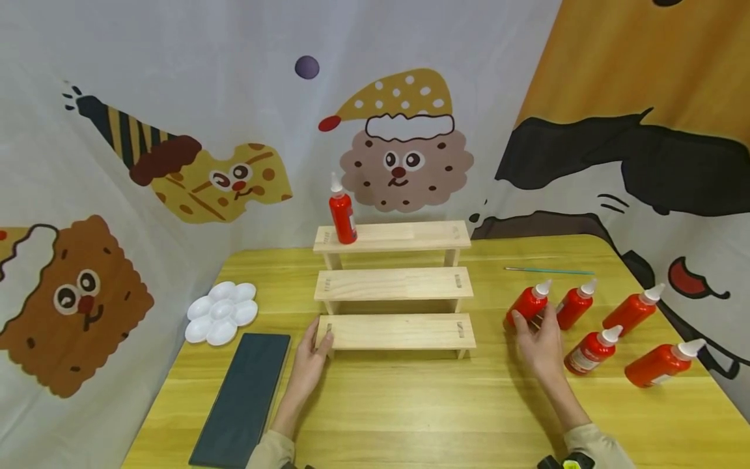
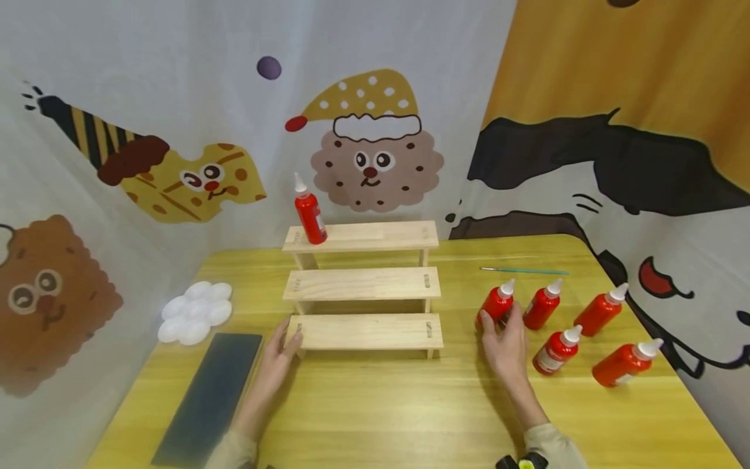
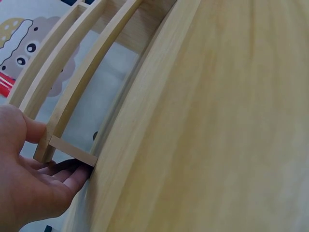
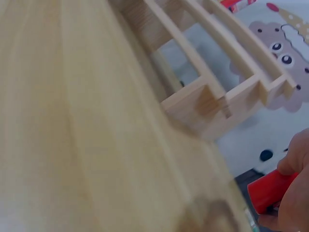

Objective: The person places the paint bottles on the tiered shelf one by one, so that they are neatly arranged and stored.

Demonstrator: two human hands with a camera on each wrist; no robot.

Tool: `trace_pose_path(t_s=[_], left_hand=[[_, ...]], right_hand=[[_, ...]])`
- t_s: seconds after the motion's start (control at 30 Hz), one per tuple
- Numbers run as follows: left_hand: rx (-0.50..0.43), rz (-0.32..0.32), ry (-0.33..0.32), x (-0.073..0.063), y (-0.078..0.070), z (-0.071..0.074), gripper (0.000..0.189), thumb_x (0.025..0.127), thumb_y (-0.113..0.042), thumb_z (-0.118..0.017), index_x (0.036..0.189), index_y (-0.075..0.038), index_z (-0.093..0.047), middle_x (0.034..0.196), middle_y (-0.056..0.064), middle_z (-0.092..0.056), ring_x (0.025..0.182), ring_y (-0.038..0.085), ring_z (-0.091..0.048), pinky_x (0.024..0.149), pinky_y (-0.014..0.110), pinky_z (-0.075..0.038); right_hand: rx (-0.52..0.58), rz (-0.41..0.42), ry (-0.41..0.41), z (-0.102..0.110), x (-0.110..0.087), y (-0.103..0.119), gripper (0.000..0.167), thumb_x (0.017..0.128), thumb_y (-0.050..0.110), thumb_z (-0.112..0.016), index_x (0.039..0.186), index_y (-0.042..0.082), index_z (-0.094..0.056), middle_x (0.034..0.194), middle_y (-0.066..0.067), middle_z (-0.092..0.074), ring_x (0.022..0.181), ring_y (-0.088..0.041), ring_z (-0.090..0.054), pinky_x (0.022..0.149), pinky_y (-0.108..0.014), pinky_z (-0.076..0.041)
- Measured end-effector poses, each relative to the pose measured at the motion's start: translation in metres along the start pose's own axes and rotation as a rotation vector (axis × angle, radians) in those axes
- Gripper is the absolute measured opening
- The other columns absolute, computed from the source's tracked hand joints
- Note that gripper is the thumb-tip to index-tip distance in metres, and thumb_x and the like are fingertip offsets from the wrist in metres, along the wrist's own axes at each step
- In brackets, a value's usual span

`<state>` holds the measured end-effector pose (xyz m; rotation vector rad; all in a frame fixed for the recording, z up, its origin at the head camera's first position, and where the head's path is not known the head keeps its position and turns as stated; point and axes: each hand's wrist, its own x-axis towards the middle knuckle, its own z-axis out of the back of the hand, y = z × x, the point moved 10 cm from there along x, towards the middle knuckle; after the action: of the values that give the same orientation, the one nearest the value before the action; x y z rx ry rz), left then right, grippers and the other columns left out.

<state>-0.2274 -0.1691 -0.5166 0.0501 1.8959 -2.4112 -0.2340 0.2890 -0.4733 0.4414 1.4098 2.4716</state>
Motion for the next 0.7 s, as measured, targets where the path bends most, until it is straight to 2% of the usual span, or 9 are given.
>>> trace_pose_path(t_s=[0.13, 0.2, 0.3, 0.57, 0.7], left_hand=[[0.006, -0.005, 0.004, 0.0, -0.001, 0.0, 0.073, 0.108, -0.036, -0.051, 0.161, 0.0, -0.017, 0.164, 0.027, -0.026, 0.148, 0.044, -0.034, 0.117, 0.059, -0.035], [0.004, -0.005, 0.008, 0.0, -0.001, 0.0, 0.073, 0.108, -0.036, -0.051, 0.161, 0.0, -0.017, 0.164, 0.027, -0.025, 0.148, 0.044, -0.032, 0.117, 0.06, -0.034], [0.001, -0.005, 0.008, 0.0, -0.001, -0.001, 0.073, 0.108, -0.036, -0.051, 0.161, 0.0, -0.017, 0.164, 0.027, -0.024, 0.149, 0.044, -0.031, 0.118, 0.06, -0.033], [-0.011, 0.0, -0.003, 0.001, 0.001, 0.0, 0.071, 0.107, -0.034, -0.052, 0.161, -0.001, -0.019, 0.162, 0.025, -0.031, 0.146, 0.041, -0.039, 0.116, 0.056, -0.038], [-0.016, 0.0, 0.0, 0.002, 0.001, 0.0, 0.07, 0.108, -0.032, -0.052, 0.161, -0.001, -0.019, 0.163, 0.025, -0.03, 0.146, 0.041, -0.038, 0.116, 0.056, -0.038]], right_hand=[[0.027, 0.057, -0.028, 0.004, 0.003, 0.022, 0.044, 0.101, 0.014, -0.061, 0.137, -0.005, -0.042, 0.136, -0.029, -0.057, 0.125, -0.049, -0.058, 0.102, -0.042, -0.054], [0.045, 0.085, -0.035, 0.005, 0.004, 0.033, 0.044, 0.101, 0.013, -0.061, 0.137, -0.005, -0.042, 0.136, -0.028, -0.056, 0.125, -0.048, -0.058, 0.103, -0.055, -0.049], [0.057, 0.11, -0.043, 0.005, 0.007, 0.047, 0.045, 0.101, 0.012, -0.061, 0.14, -0.002, -0.042, 0.137, -0.026, -0.057, 0.126, -0.047, -0.059, 0.103, -0.057, -0.049], [0.128, 0.172, -0.035, 0.005, 0.014, 0.09, 0.047, 0.102, 0.013, -0.06, 0.143, 0.0, -0.04, 0.137, -0.022, -0.058, 0.126, -0.041, -0.06, 0.106, -0.056, -0.047], [0.146, 0.229, -0.046, 0.007, 0.016, 0.116, 0.048, 0.101, 0.01, -0.061, 0.144, 0.001, -0.042, 0.136, -0.019, -0.059, 0.123, -0.036, -0.061, 0.107, -0.05, -0.049]])
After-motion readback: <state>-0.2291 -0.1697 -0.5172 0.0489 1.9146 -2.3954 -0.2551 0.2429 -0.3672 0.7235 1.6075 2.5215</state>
